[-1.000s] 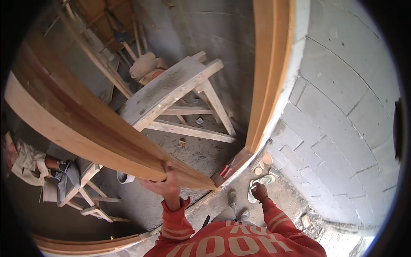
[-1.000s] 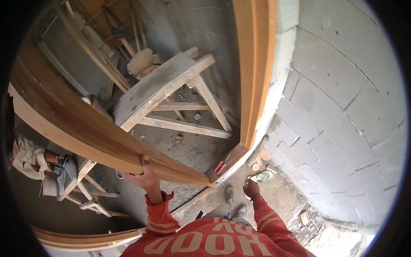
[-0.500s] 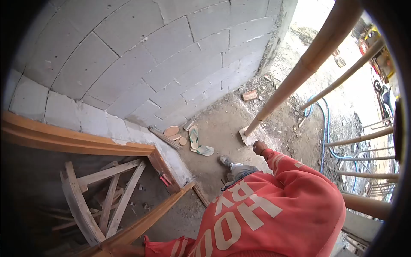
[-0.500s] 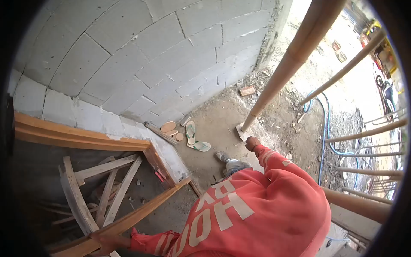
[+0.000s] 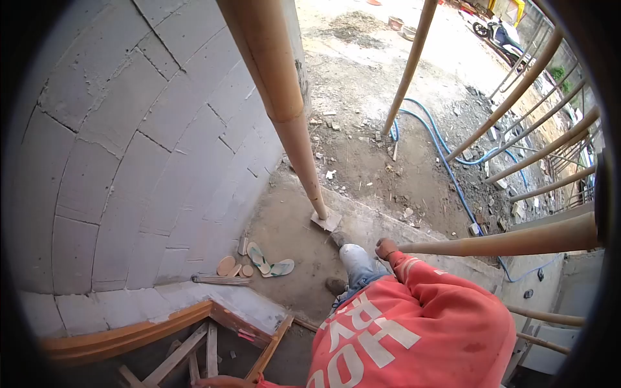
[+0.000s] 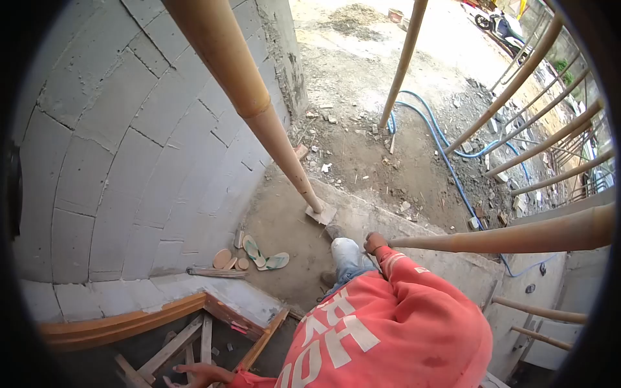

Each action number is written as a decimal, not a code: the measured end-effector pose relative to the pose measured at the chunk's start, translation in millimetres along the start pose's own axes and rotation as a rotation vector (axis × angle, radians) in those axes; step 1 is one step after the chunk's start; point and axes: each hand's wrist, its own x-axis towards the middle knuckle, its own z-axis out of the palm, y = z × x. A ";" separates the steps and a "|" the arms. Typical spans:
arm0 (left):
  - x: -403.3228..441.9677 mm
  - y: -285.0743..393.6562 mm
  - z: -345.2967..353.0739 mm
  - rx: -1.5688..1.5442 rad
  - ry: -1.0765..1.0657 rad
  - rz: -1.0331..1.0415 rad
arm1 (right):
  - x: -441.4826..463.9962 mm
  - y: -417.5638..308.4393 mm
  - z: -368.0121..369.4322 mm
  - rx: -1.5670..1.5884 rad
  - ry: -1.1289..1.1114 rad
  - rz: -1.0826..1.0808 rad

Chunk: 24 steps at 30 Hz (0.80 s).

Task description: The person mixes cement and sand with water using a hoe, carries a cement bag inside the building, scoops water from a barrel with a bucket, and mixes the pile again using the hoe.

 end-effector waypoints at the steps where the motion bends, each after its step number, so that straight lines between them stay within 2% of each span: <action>1: -41.5 -21.8 21.6 -0.213 -0.216 -0.087 | 5.2 10.8 -0.2 0.015 0.009 0.027; 2: -70.8 13.5 37.2 -0.357 -0.441 -0.209 | 12.2 20.8 0.7 0.029 0.018 0.053; 4: -128.5 92.2 56.6 -0.595 -0.975 -0.316 | 22.4 25.6 -9.4 0.026 0.057 0.049; 5: -152.6 137.5 61.8 -0.738 -1.238 -0.271 | 28.7 31.0 -14.2 0.055 0.060 0.091; 6: -177.0 180.9 62.8 -0.839 -1.466 -0.348 | 37.3 40.2 -19.3 0.084 0.064 0.133; 7: -193.4 223.0 63.7 -0.869 -1.682 -0.224 | 47.1 46.5 -27.9 0.109 0.068 0.172; 8: -203.6 270.4 65.2 -0.927 -1.772 -0.046 | 48.3 44.6 -53.8 0.165 0.042 0.247; 9: -212.5 312.3 67.0 -0.983 -1.850 0.134 | 63.0 56.0 -61.0 0.190 0.015 0.277; 12: -278.7 402.9 101.7 -1.040 -1.942 0.272 | 113.2 121.3 -58.9 0.195 0.066 0.368; 14: -330.0 450.8 141.5 -1.008 -1.937 0.233 | 156.1 161.7 -73.9 0.174 0.091 0.391; 16: -382.1 471.4 180.5 -0.932 -1.958 0.237 | 187.2 181.3 -111.3 0.153 0.083 0.371; 19: -464.5 473.0 238.1 -0.785 -1.993 0.228 | 229.3 171.6 -203.9 0.074 0.213 0.212; 21: -500.0 458.9 255.9 -0.630 -2.107 -0.115 | 266.5 157.6 -260.2 0.297 0.255 0.265; 23: -548.7 414.7 266.6 -0.325 -2.095 -0.135 | 290.7 125.5 -324.9 0.475 0.262 0.278; 24: -566.0 388.3 270.7 -0.135 -2.252 -0.354 | 313.2 133.7 -327.6 0.568 0.283 0.231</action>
